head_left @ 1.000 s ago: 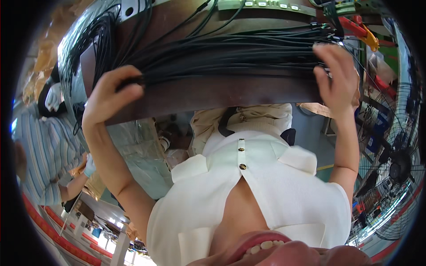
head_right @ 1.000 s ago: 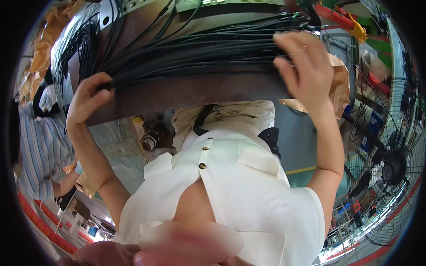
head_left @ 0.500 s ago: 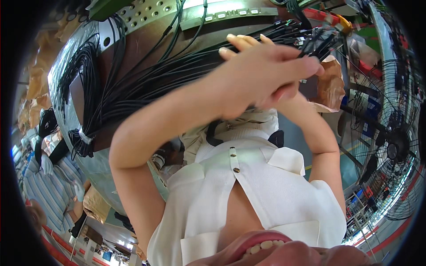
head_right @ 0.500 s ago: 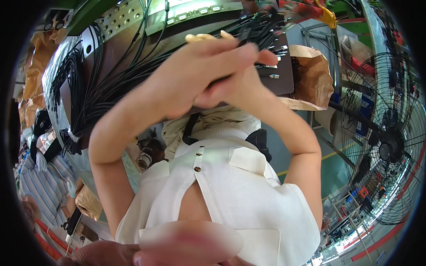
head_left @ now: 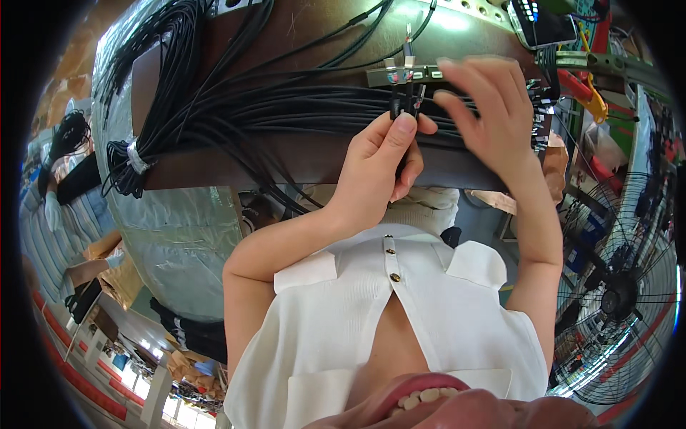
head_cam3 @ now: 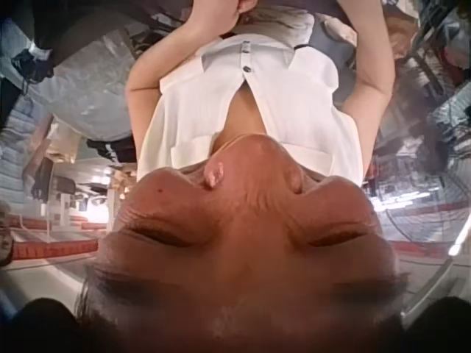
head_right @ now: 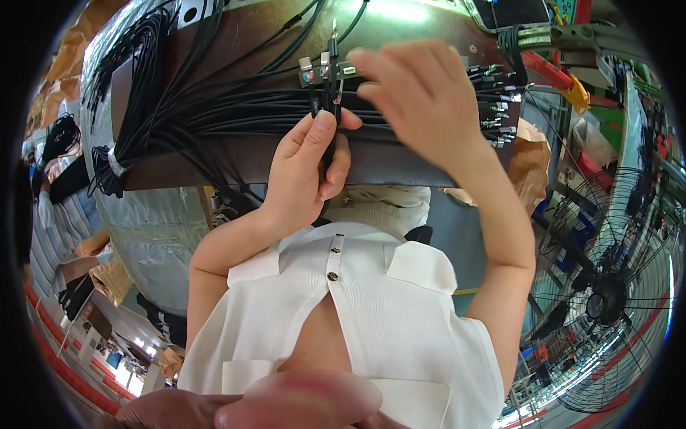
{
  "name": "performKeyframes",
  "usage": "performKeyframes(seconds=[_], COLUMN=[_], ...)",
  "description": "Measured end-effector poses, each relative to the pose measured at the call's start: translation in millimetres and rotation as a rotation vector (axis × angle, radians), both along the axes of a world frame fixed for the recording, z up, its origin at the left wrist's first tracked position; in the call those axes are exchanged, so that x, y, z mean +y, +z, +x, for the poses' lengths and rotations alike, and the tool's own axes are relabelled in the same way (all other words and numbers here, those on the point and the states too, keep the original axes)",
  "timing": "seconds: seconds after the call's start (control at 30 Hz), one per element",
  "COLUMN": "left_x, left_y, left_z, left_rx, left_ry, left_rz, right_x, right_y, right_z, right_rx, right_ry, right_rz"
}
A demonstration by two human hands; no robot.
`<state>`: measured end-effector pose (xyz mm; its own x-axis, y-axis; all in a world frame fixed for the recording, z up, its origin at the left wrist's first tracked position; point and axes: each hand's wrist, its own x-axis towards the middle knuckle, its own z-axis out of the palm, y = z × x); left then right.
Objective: Assembling or testing electronic cables by plugging them from a bundle into a testing fixture and trimming them with wire cutters.
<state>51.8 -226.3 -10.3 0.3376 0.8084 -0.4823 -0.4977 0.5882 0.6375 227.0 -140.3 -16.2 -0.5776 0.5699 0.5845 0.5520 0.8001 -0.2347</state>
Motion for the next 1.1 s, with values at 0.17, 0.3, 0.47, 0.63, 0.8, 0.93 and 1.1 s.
performKeyframes(seconds=[0.17,0.3,0.47,0.63,0.8,0.93,1.1], left_x=[-7.6,-21.3,-14.8,-19.8,-13.8,-10.4,-3.4], left_y=[-1.0,0.2,14.4,0.8,1.9,6.1,9.4], left_z=[-9.6,-22.3,-38.0,-28.2,-23.0,-17.3,-12.4], left_rx=[0.038,0.258,0.009,0.008,0.153,0.31,0.399], left_ry=[-0.114,0.135,0.081,-0.006,-0.048,-0.119,-0.03], left_rz=[-0.037,0.215,0.193,0.183,0.254,0.347,0.408], right_x=[-7.5,5.9,9.1,10.4,11.2,14.5,-3.2], right_y=[-0.9,-9.2,-3.2,-0.9,2.6,34.4,28.8], right_z=[-7.9,-3.5,-19.7,-22.5,-9.5,-10.9,-22.7], right_rx=[-0.147,0.011,0.257,0.137,0.159,0.397,0.759], right_ry=[0.092,-0.137,-0.052,-0.078,-0.079,0.003,-0.014], right_rz=[0.151,-0.054,-0.646,-0.649,-0.693,-1.066,-1.41])
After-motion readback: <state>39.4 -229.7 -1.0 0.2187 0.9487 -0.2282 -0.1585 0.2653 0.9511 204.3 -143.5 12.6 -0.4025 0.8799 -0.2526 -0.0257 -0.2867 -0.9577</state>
